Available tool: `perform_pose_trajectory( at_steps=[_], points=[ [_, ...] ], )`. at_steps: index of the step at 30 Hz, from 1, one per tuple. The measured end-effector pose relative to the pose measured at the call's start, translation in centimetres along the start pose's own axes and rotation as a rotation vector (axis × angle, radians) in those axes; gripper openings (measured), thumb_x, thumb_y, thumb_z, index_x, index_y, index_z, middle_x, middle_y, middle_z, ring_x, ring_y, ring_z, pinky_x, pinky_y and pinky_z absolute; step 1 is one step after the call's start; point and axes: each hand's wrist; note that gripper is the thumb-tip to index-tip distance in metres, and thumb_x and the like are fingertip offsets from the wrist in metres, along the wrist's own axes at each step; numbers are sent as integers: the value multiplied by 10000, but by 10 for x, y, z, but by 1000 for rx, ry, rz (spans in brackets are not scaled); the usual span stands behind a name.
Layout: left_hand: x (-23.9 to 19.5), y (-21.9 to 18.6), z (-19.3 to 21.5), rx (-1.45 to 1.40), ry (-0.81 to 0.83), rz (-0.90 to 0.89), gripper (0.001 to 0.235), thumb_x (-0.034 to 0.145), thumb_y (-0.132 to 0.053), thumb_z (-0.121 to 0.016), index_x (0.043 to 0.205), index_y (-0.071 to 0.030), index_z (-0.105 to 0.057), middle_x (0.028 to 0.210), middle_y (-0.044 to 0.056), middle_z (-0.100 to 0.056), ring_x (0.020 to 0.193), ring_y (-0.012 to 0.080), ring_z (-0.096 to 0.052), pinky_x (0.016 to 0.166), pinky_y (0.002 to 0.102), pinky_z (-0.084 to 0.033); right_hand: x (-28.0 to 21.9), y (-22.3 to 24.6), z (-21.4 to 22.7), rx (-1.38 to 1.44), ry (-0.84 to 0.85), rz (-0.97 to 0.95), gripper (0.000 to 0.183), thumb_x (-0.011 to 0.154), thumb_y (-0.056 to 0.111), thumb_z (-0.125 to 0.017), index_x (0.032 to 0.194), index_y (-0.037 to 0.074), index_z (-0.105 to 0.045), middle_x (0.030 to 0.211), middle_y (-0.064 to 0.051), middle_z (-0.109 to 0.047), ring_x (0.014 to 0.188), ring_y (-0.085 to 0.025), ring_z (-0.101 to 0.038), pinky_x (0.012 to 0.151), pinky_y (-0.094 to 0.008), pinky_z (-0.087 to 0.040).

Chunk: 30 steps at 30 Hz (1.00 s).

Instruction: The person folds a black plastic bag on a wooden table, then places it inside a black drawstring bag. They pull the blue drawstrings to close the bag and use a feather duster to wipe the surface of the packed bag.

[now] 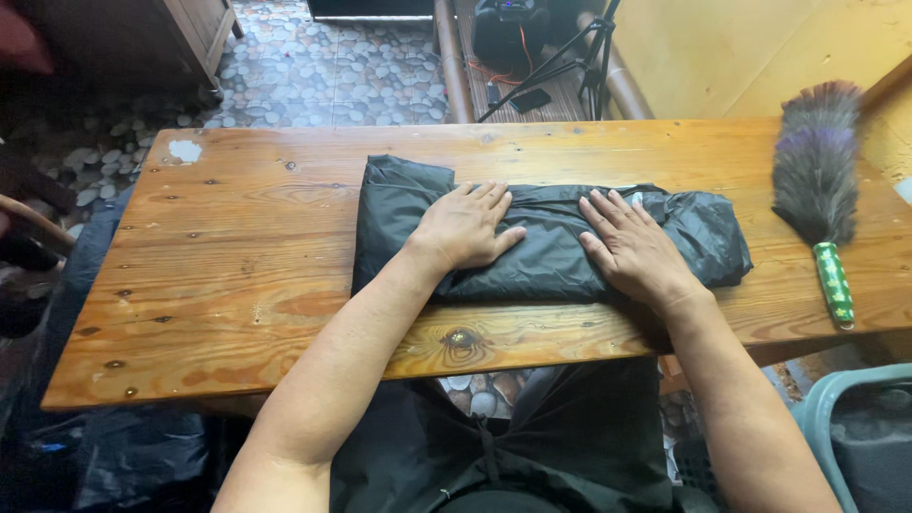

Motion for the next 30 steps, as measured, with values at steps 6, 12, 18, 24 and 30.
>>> perform_pose_trajectory(
  at_steps=[6, 12, 18, 24, 30],
  points=[
    [2, 0, 0, -2, 50, 12, 808, 1038, -631, -103, 1625, -110, -296, 1669, 110, -352, 1557, 259, -298, 1243, 465, -222, 0, -10, -10, -58, -66, -10, 601, 1099, 507, -257, 1606, 217, -402, 1626, -86, -429, 1538, -280, -337, 1259, -510, -227],
    [4, 1, -1, 1, 70, 24, 797, 1039, -621, -135, 1602, -104, -361, 1678, 81, -339, 1561, 245, -284, 1238, 470, -237, -20, -16, -7, -124, -91, -68, 621, 1132, 529, -200, 1581, 186, -458, 1577, -67, -515, 1516, -240, -402, 1275, -531, -181],
    [4, 0, -1, 13, 53, 21, 781, 1042, -612, -151, 1598, -110, -372, 1679, 63, -341, 1560, 239, -282, 1232, 471, -253, -31, -12, -3, -124, -141, -98, 596, 1111, 529, -302, 1561, 183, -486, 1561, -59, -532, 1505, -242, -421, 1263, -574, -193],
    [5, 2, -3, 4, 30, 18, 769, 1040, -606, -174, 1592, -116, -389, 1671, 54, -361, 1554, 242, -302, 1225, 475, -268, -25, 3, 28, -24, -331, -128, 568, 1073, 464, -496, 1518, 116, -559, 1511, -140, -571, 1470, -318, -458, 1232, -611, -229],
    [3, -1, 1, 8, 42, 16, 758, 1041, -596, -177, 1598, -121, -378, 1673, 49, -357, 1554, 238, -301, 1223, 471, -266, 15, 27, 49, -11, -187, 0, 733, 1011, 541, -490, 1581, 84, -437, 1606, -203, -440, 1521, -390, -340, 1224, -627, -208]
  ],
)
Point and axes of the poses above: each hand's wrist, its own x-axis towards the middle knuckle, its own z-axis out of the back of the hand, y = z × x
